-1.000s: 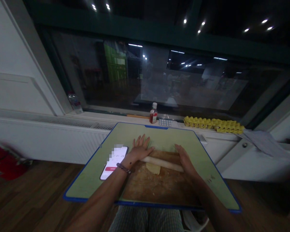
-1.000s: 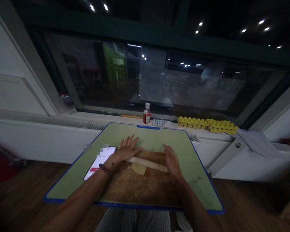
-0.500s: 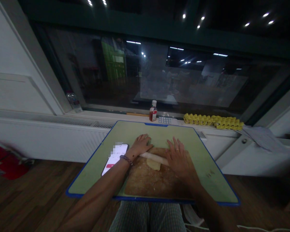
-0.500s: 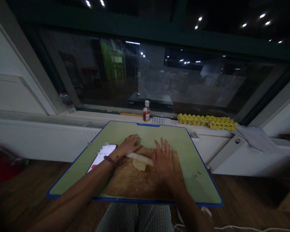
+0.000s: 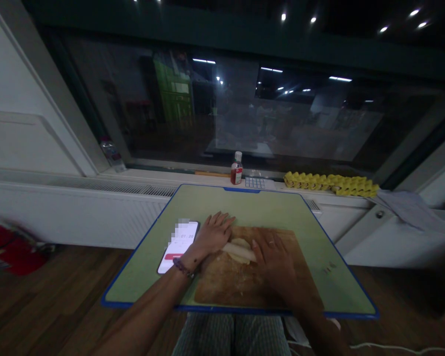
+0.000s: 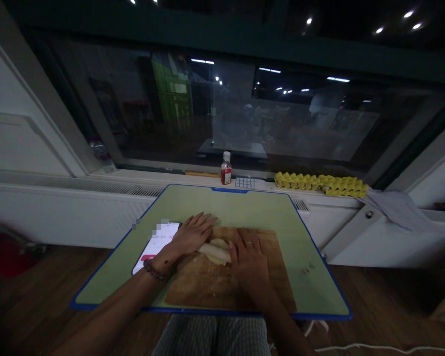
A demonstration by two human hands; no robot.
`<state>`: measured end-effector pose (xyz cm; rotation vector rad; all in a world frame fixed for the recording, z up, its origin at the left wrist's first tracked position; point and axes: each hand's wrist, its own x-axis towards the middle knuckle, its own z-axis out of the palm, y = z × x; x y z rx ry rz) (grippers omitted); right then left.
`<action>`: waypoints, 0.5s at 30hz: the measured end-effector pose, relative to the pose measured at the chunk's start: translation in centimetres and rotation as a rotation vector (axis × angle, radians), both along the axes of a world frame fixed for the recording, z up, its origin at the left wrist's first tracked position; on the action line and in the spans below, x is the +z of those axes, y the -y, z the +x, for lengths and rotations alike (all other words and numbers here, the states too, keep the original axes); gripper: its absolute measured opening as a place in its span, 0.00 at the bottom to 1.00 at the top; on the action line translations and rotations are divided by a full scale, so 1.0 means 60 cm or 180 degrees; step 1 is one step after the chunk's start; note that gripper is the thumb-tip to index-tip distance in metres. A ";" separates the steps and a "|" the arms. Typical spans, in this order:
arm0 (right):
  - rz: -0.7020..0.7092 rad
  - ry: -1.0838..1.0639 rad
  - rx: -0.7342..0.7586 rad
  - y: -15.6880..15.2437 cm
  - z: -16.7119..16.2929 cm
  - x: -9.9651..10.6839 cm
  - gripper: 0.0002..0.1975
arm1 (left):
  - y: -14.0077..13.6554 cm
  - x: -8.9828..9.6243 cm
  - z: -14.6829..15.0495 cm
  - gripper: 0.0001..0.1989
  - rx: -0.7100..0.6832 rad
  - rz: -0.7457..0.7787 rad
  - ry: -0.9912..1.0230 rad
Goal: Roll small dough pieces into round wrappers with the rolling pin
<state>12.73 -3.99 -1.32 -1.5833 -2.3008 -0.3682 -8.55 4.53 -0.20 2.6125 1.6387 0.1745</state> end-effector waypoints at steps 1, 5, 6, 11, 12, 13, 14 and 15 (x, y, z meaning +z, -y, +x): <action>0.0016 -0.0144 -0.0095 0.005 -0.005 -0.006 0.20 | 0.010 0.002 -0.003 0.24 -0.0034 -0.0013 -0.0033; 0.0040 -0.0440 -0.0171 0.017 -0.016 -0.021 0.22 | 0.040 0.009 -0.011 0.25 -0.0094 0.0049 0.0015; 0.0008 -0.0436 -0.0165 0.017 -0.015 -0.021 0.23 | 0.041 0.010 -0.011 0.25 -0.0083 0.0018 0.0032; -0.0193 -0.0015 0.0464 -0.018 0.016 -0.008 0.24 | 0.008 0.005 -0.002 0.25 0.0011 -0.0038 0.0120; -0.0201 0.0062 0.0540 -0.032 0.023 -0.009 0.25 | -0.003 0.004 0.002 0.26 0.0063 -0.0006 0.0149; -0.0234 0.0126 0.0584 -0.048 0.029 -0.011 0.26 | -0.013 0.004 0.006 0.27 0.0144 0.0000 0.0168; -0.0279 0.0177 0.0571 -0.065 0.034 -0.016 0.26 | -0.023 0.004 0.010 0.27 0.0264 -0.0019 0.0191; -0.0327 0.0211 0.0520 -0.082 0.037 -0.022 0.27 | -0.031 0.005 0.014 0.28 0.0401 0.0029 0.0220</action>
